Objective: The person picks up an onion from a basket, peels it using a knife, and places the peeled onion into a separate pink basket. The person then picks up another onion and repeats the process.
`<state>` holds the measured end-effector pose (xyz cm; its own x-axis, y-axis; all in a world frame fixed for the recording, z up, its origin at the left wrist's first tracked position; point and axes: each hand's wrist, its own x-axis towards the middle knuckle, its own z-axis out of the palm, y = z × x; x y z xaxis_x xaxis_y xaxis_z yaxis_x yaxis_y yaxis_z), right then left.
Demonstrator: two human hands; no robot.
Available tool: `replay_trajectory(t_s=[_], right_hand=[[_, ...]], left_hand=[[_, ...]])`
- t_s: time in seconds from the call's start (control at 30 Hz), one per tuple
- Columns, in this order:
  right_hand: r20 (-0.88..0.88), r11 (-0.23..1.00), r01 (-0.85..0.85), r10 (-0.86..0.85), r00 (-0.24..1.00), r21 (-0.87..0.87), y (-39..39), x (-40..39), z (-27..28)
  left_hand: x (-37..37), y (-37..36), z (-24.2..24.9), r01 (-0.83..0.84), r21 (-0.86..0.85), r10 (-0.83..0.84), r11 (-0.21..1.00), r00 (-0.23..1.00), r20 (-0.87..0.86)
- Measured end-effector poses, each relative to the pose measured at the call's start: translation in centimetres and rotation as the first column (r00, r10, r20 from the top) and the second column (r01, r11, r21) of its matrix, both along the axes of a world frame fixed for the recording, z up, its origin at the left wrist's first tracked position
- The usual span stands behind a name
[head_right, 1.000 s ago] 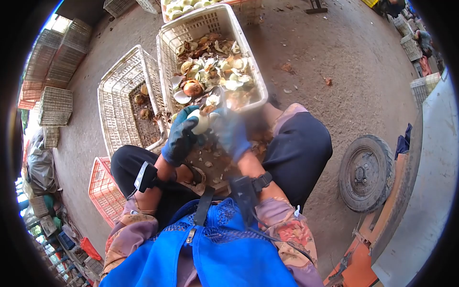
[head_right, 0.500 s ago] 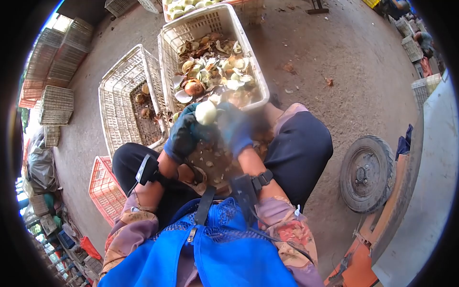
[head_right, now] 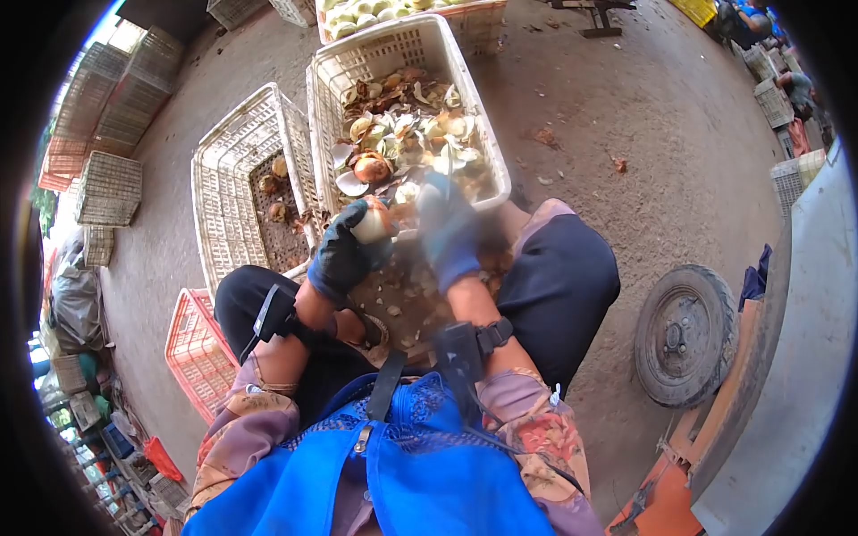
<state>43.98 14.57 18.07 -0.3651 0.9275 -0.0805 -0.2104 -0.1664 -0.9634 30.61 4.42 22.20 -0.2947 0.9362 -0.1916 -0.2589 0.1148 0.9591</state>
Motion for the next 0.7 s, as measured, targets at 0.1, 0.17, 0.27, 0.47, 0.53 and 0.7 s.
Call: replay_trajectory(t_s=[0.1, 0.17, 0.27, 0.47, 0.53, 0.7], right_hand=[[0.227, 0.939, -0.065, -0.015, 0.974, 0.338, 0.4, -0.5, 0.5], [0.228, 0.936, -0.232, 0.174, 0.958, 0.264, -0.8, 0.1, 3.3], [0.24, 0.886, -0.432, 0.389, 0.889, 0.167, -1.5, 0.6, 3.8], [0.449, 0.855, -0.504, 0.404, 0.797, 0.124, -1.2, 0.0, -2.1], [0.253, 0.889, -0.457, 0.433, 0.865, 0.041, -1.4, -0.1, -2.7], [0.114, 0.94, -0.308, 0.294, 0.949, 0.144, -1.1, 0.7, 2.0]], left_hand=[[0.0, 0.1, -0.3, -0.043, 0.008, 0.04, 0.999, 0.973, 0.226], [-1.1, -0.2, -1.9, -0.041, -0.003, 0.041, 0.999, 0.994, 0.105], [-2.3, 0.1, -2.2, 0.252, 0.28, 0.171, 0.926, 0.381, -0.908], [-1.3, -1.2, -0.1, 0.075, -0.193, -0.091, 0.978, 0.993, -0.076], [-1.4, -1.6, -0.7, 0.092, -0.166, -0.1, 0.982, 0.994, -0.04], [-1.2, -1.5, -3.4, 0.007, 0.037, -0.009, 0.999, 0.999, 0.041]])
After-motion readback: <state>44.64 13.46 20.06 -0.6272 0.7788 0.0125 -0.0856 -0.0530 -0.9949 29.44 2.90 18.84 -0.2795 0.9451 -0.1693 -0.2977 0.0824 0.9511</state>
